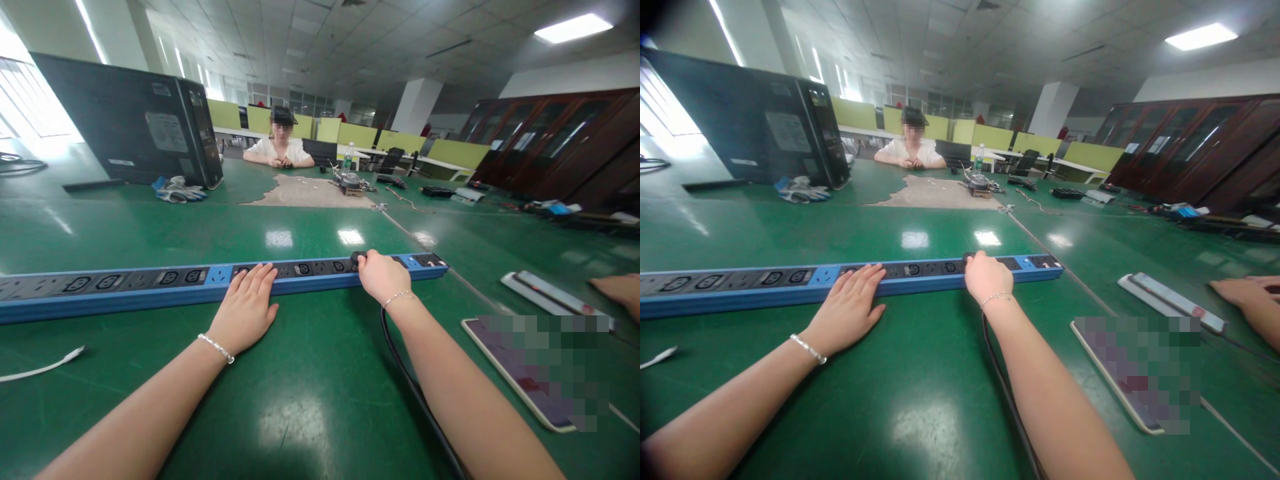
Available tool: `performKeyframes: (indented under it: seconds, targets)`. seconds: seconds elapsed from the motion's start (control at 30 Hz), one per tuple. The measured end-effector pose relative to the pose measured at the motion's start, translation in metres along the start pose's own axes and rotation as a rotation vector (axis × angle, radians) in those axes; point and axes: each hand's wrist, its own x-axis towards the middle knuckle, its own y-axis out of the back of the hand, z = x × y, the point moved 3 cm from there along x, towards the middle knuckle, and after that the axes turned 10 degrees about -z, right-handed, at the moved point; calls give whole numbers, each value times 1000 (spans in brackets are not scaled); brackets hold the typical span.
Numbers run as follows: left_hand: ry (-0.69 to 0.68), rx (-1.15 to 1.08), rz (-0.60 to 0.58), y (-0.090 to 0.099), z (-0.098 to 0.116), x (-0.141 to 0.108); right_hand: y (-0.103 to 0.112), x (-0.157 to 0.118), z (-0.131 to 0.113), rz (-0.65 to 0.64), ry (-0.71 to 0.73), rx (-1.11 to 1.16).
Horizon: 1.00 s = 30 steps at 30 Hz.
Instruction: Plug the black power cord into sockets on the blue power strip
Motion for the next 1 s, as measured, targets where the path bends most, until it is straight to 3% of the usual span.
performKeyframes:
  seconds: [0.5,0.73,0.9,1.0]
  targets:
    - [0,-11,-11,1,0,-1,-7,1,-4,-53,12,-16]
    - [0,-14,0,0,0,0,-2,24,-8,-355,239,-203]
    - [-1,-33,9,0,-1,0,14,35,-16,-481,254,-281]
    - [0,-41,10,0,-1,0,12,33,-19,-487,261,-318]
